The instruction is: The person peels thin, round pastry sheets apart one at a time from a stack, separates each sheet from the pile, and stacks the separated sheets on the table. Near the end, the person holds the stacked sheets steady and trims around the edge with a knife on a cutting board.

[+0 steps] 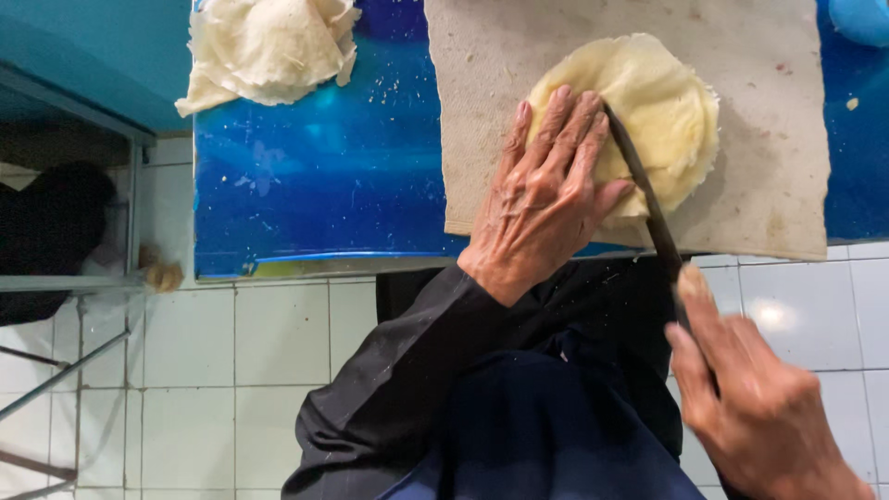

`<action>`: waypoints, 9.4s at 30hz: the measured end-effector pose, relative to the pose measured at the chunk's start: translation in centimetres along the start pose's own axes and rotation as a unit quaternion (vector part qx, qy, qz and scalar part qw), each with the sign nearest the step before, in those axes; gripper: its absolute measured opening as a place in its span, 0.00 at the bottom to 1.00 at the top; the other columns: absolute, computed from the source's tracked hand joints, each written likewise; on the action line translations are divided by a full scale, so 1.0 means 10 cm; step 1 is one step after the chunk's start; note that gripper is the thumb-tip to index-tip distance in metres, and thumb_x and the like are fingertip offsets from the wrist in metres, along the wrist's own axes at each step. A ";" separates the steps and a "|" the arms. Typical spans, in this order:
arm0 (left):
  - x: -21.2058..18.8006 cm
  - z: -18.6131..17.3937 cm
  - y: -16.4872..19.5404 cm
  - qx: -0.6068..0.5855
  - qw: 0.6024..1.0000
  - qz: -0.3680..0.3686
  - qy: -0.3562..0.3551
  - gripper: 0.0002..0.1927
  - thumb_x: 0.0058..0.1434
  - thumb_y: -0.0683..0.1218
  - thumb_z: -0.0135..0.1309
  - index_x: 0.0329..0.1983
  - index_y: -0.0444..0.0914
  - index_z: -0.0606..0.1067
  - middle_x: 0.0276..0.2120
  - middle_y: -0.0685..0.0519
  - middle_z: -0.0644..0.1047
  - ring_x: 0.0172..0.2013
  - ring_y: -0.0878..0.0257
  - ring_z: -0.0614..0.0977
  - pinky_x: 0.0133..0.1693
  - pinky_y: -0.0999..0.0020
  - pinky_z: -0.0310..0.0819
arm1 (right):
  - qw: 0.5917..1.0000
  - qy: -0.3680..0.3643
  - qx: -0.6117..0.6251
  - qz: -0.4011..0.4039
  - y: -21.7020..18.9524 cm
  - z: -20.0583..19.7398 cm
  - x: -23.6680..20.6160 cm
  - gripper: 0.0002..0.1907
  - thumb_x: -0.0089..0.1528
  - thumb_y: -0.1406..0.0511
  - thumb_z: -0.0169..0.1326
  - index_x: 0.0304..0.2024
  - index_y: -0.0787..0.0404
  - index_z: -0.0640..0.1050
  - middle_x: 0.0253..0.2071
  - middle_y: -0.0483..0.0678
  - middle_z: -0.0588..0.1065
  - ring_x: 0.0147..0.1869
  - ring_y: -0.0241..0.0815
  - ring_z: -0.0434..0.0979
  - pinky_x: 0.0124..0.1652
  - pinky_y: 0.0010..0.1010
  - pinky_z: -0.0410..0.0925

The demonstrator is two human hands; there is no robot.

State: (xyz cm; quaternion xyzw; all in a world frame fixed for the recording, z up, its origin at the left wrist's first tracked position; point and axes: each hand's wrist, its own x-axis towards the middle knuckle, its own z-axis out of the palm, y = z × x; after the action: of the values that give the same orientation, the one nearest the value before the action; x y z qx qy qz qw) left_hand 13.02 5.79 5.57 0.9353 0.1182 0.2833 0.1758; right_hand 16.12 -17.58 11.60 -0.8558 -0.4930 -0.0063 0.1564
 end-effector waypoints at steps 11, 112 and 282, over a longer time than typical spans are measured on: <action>0.02 0.02 -0.02 -0.007 1.000 0.011 -0.001 0.33 0.67 0.57 0.57 0.67 0.31 0.70 0.69 0.42 0.67 0.73 0.48 0.62 0.74 0.45 0.51 | 1.000 -0.004 -0.028 -0.012 0.03 0.02 -0.02 0.34 0.59 0.71 0.60 0.68 0.71 0.70 0.25 0.53 0.71 0.26 0.48 0.72 0.26 0.39 0.68; -0.01 0.01 -0.12 -0.012 1.000 0.018 -0.015 0.31 0.69 0.55 0.57 0.68 0.32 0.69 0.70 0.43 0.67 0.75 0.45 0.60 0.75 0.46 0.50 | 0.990 -0.041 -0.136 0.005 0.28 0.12 -0.66 0.37 0.59 0.61 0.62 0.70 0.62 0.67 0.21 0.45 0.67 0.19 0.39 0.69 0.20 0.35 0.66; 0.22 0.33 -0.47 0.004 1.000 -0.015 0.022 0.34 0.60 0.57 0.61 0.64 0.33 0.70 0.63 0.45 0.72 0.65 0.49 0.69 0.61 0.51 0.68 | 0.985 -0.062 -0.153 -0.042 0.01 0.05 0.54 0.34 0.64 0.62 0.57 0.72 0.62 0.70 0.25 0.56 0.75 0.24 0.57 0.76 0.27 0.43 0.71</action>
State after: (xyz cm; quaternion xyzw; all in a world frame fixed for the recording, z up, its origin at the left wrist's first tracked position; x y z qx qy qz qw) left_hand 16.16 9.95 2.18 0.9278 0.1369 0.3007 0.1734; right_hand 18.97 -12.94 12.02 -0.8471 -0.5301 -0.0358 -0.0079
